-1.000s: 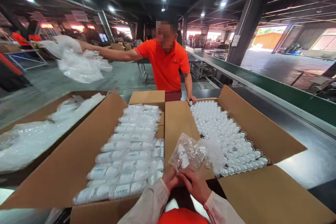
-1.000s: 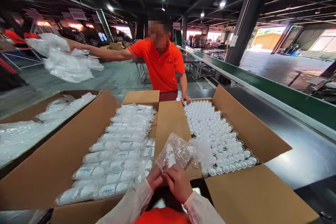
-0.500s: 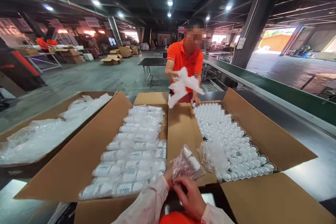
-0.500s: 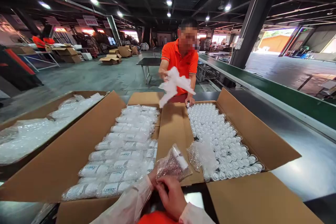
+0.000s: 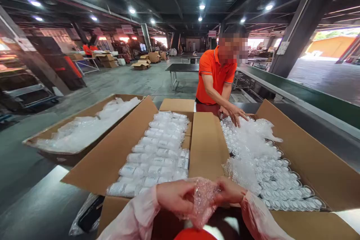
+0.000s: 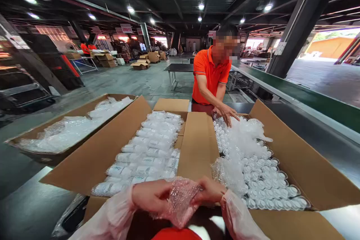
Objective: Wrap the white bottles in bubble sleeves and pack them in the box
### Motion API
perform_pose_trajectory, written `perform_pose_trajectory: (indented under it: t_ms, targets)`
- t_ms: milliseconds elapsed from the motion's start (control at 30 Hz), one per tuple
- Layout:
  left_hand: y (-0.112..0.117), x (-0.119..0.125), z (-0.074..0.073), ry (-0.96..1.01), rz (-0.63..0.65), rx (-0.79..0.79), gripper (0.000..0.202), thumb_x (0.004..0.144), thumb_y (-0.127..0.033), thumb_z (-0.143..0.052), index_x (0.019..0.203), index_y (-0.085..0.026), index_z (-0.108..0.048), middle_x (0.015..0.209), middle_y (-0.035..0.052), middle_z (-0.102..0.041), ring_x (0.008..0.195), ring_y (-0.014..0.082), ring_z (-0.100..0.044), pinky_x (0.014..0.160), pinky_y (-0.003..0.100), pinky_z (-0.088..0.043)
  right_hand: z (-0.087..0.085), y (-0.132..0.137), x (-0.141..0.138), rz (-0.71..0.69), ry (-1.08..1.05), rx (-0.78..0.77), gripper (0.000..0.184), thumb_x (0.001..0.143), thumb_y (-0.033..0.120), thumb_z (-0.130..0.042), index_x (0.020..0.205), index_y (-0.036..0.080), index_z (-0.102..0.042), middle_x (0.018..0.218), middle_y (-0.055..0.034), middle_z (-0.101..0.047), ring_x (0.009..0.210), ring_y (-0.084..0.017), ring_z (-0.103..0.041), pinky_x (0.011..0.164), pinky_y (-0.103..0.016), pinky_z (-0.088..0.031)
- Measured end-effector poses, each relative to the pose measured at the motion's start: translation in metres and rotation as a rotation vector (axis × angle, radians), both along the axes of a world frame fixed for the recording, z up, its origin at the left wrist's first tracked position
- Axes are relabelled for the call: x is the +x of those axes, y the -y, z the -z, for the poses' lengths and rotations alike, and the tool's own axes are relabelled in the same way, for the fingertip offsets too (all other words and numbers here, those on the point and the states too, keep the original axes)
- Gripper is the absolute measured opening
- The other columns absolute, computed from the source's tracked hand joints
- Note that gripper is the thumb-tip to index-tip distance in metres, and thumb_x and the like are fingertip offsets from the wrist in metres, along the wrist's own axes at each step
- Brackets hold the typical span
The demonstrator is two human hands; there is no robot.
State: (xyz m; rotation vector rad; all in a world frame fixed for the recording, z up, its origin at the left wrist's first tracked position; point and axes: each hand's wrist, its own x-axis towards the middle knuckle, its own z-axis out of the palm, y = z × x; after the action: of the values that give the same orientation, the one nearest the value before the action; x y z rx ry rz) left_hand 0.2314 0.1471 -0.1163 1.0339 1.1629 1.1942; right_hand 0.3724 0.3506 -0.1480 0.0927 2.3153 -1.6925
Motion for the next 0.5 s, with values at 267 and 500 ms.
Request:
perform_pose_trajectory:
  t_ms: [267, 500]
  targets:
    - [0.0, -0.021, 0.046, 0.11, -0.59, 0.123, 0.078, 0.046, -0.032, -0.086, 0.117, -0.016, -0.059, 0.123, 0.013, -0.059, 0.123, 0.0328, -0.044, 0.105, 0.048, -0.031, 0.01, 0.003, 0.0, 0.441, -0.14, -0.03, 0.036, 0.07, 0.051, -0.061, 0.057, 0.017, -0.059, 0.054, 0.0013, -0.053, 0.053, -0.014, -0.045, 0.055, -0.028, -0.041]
    - [-0.032, 0.008, 0.065, -0.056, -0.367, 0.14, 0.033, 0.068, -0.042, -0.069, 0.084, -0.013, -0.073, 0.092, 0.0066, -0.072, 0.091, 0.0271, -0.061, 0.089, 0.04, -0.045, -0.008, 0.017, 0.011, 0.275, -0.209, 0.024, 0.028, 0.059, 0.038, -0.077, 0.078, 0.018, -0.07, 0.088, -0.0046, -0.067, 0.086, -0.024, -0.059, 0.082, -0.034, -0.047]
